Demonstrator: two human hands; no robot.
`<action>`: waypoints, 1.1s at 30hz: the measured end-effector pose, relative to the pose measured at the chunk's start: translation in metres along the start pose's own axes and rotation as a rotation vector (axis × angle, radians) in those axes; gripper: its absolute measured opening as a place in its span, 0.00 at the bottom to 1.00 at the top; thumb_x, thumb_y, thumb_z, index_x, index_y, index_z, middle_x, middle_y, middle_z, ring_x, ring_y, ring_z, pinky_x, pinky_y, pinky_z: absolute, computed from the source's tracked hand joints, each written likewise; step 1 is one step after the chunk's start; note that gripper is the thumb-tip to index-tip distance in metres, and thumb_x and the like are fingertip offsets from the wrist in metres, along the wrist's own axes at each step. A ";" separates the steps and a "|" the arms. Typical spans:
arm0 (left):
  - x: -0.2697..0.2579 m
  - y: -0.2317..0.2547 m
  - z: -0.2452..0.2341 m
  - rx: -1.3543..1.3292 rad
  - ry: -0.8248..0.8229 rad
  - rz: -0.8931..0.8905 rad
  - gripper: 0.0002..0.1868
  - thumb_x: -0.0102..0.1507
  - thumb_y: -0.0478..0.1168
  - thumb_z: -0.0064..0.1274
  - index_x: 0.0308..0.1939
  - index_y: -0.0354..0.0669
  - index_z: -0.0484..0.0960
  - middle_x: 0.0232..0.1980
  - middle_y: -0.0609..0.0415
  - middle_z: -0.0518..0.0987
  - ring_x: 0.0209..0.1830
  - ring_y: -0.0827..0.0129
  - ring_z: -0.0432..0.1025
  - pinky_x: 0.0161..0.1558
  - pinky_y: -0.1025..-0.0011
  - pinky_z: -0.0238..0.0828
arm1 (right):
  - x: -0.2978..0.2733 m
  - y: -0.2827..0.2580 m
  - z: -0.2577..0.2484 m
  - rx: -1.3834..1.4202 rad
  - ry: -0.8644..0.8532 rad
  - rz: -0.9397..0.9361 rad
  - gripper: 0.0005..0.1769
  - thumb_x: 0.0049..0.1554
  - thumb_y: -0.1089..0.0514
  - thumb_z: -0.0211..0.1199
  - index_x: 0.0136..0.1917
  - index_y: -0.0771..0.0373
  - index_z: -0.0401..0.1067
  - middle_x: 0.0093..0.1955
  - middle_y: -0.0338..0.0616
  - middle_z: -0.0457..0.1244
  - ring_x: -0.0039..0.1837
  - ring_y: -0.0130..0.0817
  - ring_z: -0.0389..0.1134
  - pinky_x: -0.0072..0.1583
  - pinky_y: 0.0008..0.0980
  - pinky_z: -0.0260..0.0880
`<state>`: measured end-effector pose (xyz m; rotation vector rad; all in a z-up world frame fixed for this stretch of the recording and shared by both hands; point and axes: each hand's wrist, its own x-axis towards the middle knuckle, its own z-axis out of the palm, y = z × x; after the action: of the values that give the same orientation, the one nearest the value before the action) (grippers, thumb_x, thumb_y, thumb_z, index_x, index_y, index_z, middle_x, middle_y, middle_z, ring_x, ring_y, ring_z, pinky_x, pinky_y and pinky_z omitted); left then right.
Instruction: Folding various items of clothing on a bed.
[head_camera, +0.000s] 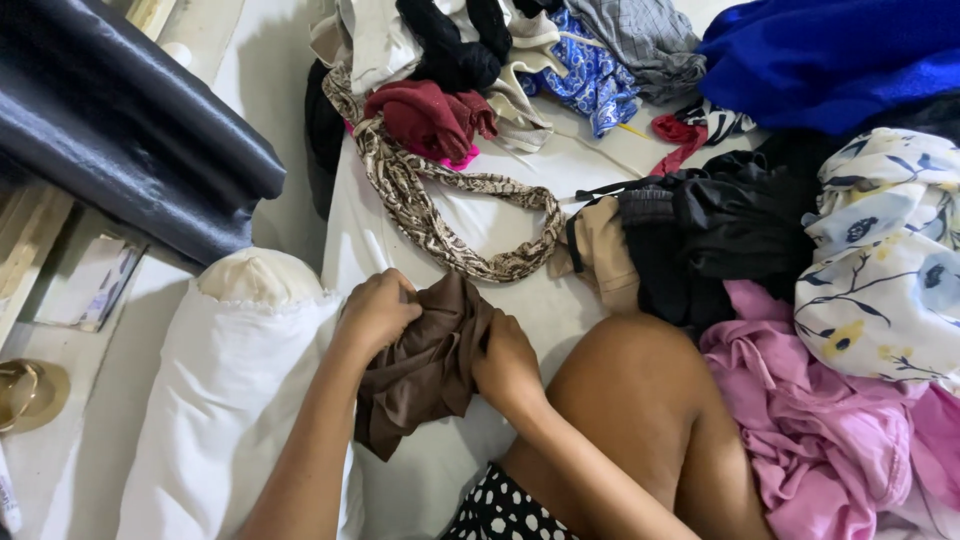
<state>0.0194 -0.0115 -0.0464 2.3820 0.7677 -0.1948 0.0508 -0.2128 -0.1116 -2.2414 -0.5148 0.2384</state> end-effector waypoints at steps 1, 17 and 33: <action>0.001 0.000 0.001 -0.001 -0.004 0.002 0.20 0.56 0.43 0.61 0.50 0.43 0.78 0.50 0.45 0.82 0.50 0.54 0.79 0.57 0.62 0.73 | 0.000 0.004 -0.004 -0.002 0.001 0.003 0.18 0.53 0.62 0.60 0.57 0.70 0.66 0.56 0.62 0.63 0.60 0.63 0.63 0.61 0.53 0.64; 0.042 0.032 -0.006 -0.243 0.387 0.152 0.23 0.61 0.44 0.60 0.53 0.34 0.75 0.53 0.41 0.77 0.48 0.54 0.77 0.52 0.61 0.74 | 0.007 -0.002 -0.045 -0.347 -0.012 -0.139 0.28 0.38 0.74 0.66 0.53 0.71 0.65 0.56 0.64 0.59 0.51 0.60 0.68 0.52 0.47 0.73; 0.118 0.046 -0.021 -0.594 0.523 0.026 0.30 0.59 0.35 0.61 0.60 0.36 0.62 0.61 0.37 0.65 0.36 0.53 0.80 0.35 0.66 0.79 | 0.124 0.009 -0.057 -0.674 0.103 -0.346 0.27 0.54 0.66 0.55 0.65 0.51 0.72 0.64 0.64 0.60 0.60 0.58 0.67 0.54 0.48 0.73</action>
<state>0.1410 0.0282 -0.0429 1.8713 0.8734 0.6105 0.1843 -0.2028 -0.0812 -2.7244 -1.0285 -0.2706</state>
